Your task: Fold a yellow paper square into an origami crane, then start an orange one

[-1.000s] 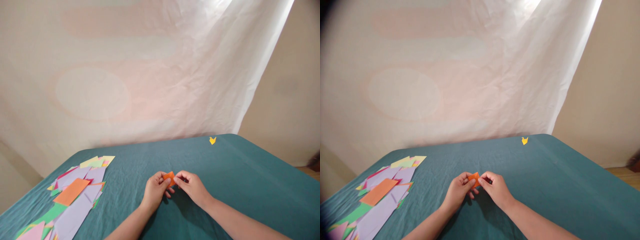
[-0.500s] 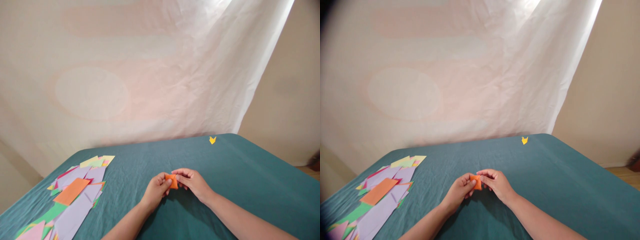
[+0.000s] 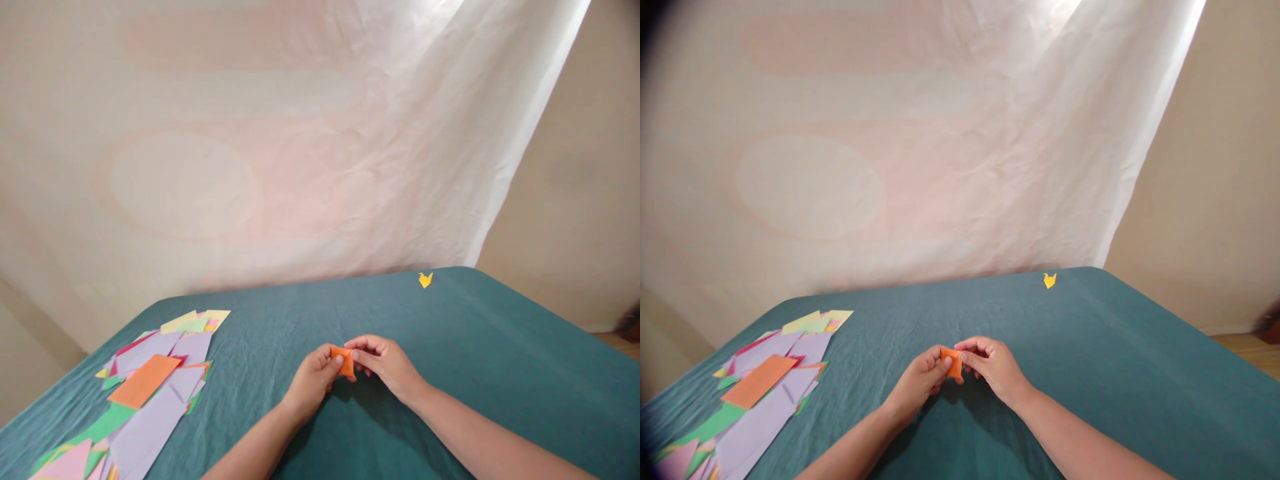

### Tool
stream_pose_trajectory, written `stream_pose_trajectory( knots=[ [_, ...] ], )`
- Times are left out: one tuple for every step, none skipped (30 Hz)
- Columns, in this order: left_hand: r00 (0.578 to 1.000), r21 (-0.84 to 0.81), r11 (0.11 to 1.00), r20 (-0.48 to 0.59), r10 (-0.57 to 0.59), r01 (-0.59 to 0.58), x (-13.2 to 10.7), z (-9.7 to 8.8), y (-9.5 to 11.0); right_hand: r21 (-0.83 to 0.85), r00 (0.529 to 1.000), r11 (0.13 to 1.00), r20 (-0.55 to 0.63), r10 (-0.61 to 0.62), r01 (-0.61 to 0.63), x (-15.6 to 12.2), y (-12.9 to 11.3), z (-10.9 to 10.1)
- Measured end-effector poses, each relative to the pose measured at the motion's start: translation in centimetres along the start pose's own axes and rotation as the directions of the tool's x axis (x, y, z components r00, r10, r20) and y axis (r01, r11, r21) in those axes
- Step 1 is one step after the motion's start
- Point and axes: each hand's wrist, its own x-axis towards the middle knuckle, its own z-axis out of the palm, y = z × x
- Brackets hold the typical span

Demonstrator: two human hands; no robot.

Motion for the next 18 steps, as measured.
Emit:
stream_pose_trajectory(
  knots=[
    [1.000, 0.006, 1.000, -0.003, 0.000, 0.000, 0.0, 0.0, 0.0, 0.000, 1.000, 1.000, -0.003, 0.001, -0.001, 0.0, 0.0, 0.0],
    [1.000, 0.013, 1.000, -0.006, 0.001, -0.001, 0.0, 0.0, 0.0, 0.002, 1.000, 1.000, -0.005, 0.002, -0.002, 0.0, 0.0, 0.0],
    [1.000, 0.020, 1.000, -0.008, 0.001, -0.001, 0.0, 0.0, 0.1, 0.006, 1.000, 1.000, -0.006, 0.003, -0.002, 0.0, -0.1, 0.1],
    [1.000, 0.024, 1.000, -0.009, 0.002, -0.001, -0.1, 0.1, 0.2, 0.009, 1.000, 1.000, -0.006, 0.004, -0.004, 0.0, -0.1, 0.1],
    [1.000, 0.025, 1.000, -0.010, 0.003, -0.003, -0.1, 0.1, 0.3, 0.013, 1.000, 1.000, -0.006, 0.006, -0.006, -0.1, -0.1, 0.0],
    [1.000, 0.026, 1.000, -0.010, 0.006, -0.005, -0.2, 0.2, 0.5, 0.013, 1.000, 1.000, -0.007, 0.007, -0.007, -0.1, -0.1, 0.0],
    [1.000, 0.026, 1.000, -0.010, 0.009, -0.009, -0.3, 0.3, 0.7, 0.012, 1.000, 1.000, -0.007, 0.009, -0.009, -0.1, -0.1, 0.0],
    [1.000, 0.028, 1.000, -0.010, 0.015, -0.015, -0.3, 0.4, 1.0, 0.010, 1.000, 1.000, -0.008, 0.012, -0.011, -0.1, -0.2, 0.0],
    [1.000, 0.032, 0.999, -0.012, 0.025, -0.024, -0.4, 0.5, 1.1, 0.006, 1.000, 1.000, -0.009, 0.015, -0.015, -0.2, -0.2, 0.0],
    [0.999, 0.040, 0.998, -0.015, 0.040, -0.040, -0.4, 0.5, 1.3, 0.002, 1.000, 1.000, -0.011, 0.019, -0.019, -0.2, -0.3, 0.0],
    [0.998, 0.053, 0.997, -0.019, 0.061, -0.060, -0.5, 0.6, 1.3, -0.002, 1.000, 1.000, -0.014, 0.022, -0.022, -0.2, -0.3, 0.0],
    [0.996, 0.070, 0.994, -0.024, 0.083, -0.081, -0.5, 0.6, 1.3, -0.006, 1.000, 1.000, -0.016, 0.023, -0.023, -0.2, -0.4, 0.0],
    [0.994, 0.091, 0.990, -0.029, 0.106, -0.103, -0.5, 0.5, 1.2, -0.009, 1.000, 1.000, -0.018, 0.023, -0.023, -0.2, -0.4, 0.0],
    [0.991, 0.117, 0.986, -0.034, 0.126, -0.121, -0.4, 0.4, 1.1, -0.014, 1.000, 1.000, -0.019, 0.022, -0.023, -0.2, -0.4, 0.0],
    [0.990, 0.144, 0.981, -0.036, 0.139, -0.133, -0.4, 0.4, 0.9, -0.020, 1.000, 1.000, -0.015, 0.024, -0.024, -0.2, -0.4, 0.0],
    [0.988, 0.170, 0.976, -0.037, 0.147, -0.139, -0.4, 0.3, 0.8, -0.027, 1.000, 0.999, -0.010, 0.027, -0.028, -0.2, -0.4, 0.0],
    [0.988, 0.192, 0.971, -0.035, 0.152, -0.142, -0.4, 0.2, 0.7, -0.036, 0.999, 0.999, -0.004, 0.033, -0.033, -0.2, -0.4, 0.0],
    [0.987, 0.210, 0.967, -0.032, 0.156, -0.146, -0.4, 0.1, 0.6, -0.043, 0.999, 0.998, 0.002, 0.037, -0.037, -0.3, -0.4, 0.0]
  ],
)
